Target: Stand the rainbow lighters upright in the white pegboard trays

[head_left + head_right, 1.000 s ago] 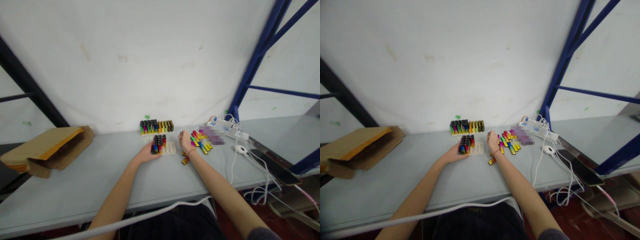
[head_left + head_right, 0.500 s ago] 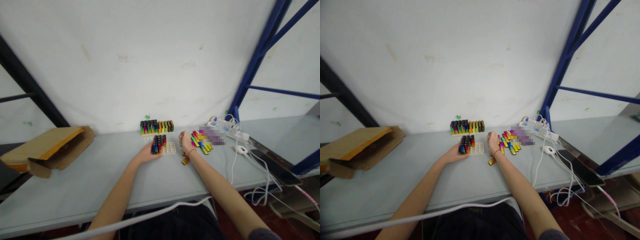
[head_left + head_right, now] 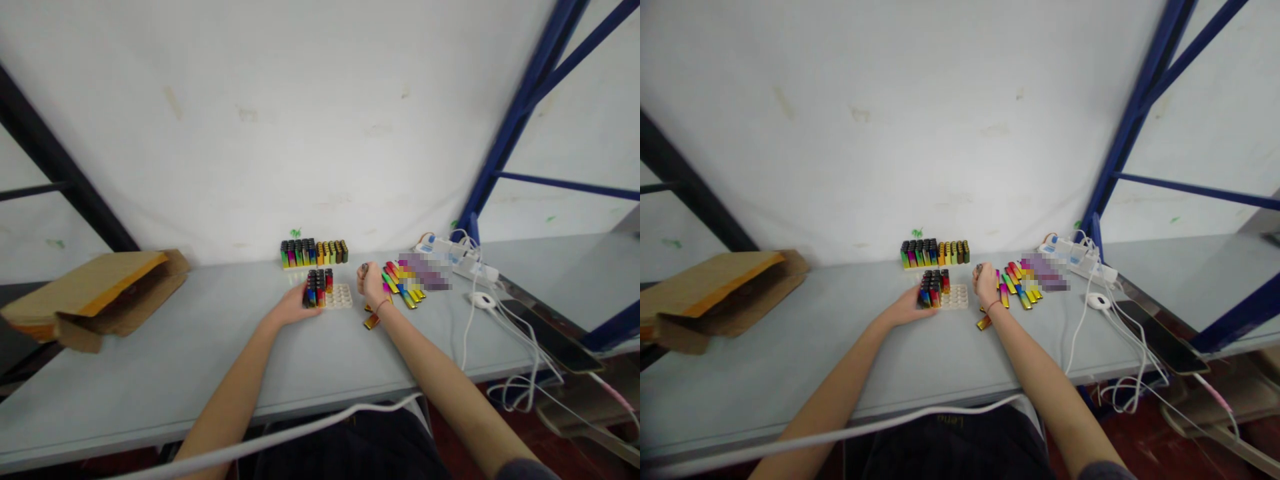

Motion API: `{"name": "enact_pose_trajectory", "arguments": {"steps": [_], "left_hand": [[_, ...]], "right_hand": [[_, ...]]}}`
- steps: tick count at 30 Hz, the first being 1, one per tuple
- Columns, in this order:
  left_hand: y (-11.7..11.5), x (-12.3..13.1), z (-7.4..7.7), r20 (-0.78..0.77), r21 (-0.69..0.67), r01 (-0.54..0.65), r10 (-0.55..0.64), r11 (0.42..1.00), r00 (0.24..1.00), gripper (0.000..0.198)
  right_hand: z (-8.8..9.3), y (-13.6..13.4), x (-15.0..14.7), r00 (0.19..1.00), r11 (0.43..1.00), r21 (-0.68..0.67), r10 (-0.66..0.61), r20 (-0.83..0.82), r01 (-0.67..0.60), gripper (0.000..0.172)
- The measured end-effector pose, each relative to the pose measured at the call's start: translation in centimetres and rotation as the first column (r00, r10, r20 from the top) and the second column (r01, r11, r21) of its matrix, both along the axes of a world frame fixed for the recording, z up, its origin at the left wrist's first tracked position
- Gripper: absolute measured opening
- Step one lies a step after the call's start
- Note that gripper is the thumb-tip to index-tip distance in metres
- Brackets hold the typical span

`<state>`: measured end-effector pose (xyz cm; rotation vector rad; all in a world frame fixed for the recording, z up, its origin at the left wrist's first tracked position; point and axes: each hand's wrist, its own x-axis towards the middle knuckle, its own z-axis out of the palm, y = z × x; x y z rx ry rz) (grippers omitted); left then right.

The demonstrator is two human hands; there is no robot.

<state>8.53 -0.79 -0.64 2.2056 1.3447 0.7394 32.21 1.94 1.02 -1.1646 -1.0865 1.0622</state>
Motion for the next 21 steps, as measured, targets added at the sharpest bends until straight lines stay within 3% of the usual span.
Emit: {"name": "enact_pose_trajectory", "arguments": {"steps": [3, 9, 13, 21], "left_hand": [[0.0, 0.1, 0.0, 0.013, -0.004, 0.014, -0.014, 1.0, 1.0, 0.084], [0.1, 0.3, 0.0, 0.114, 0.03, 0.018, -0.021, 0.999, 0.993, 0.085], [0.1, 0.3, 0.0, 0.144, 0.03, 0.033, -0.037, 0.999, 0.989, 0.082], [-0.1, 0.2, -0.1, 0.133, 0.01, 0.025, -0.026, 1.0, 0.991, 0.085]], "right_hand": [[0.3, -0.4, -0.3, 0.999, 0.999, -0.03, 0.04, -0.004, -0.041, 0.048], [0.5, -1.4, -0.8, 0.962, 0.947, 0.187, 0.244, 0.119, -0.263, 0.042], [0.5, -1.5, -0.9, 0.935, 0.891, 0.314, 0.258, 0.243, -0.327, 0.039], [-0.8, -0.5, -1.0, 0.908, 0.854, 0.347, 0.29, 0.303, -0.389, 0.039]]}}
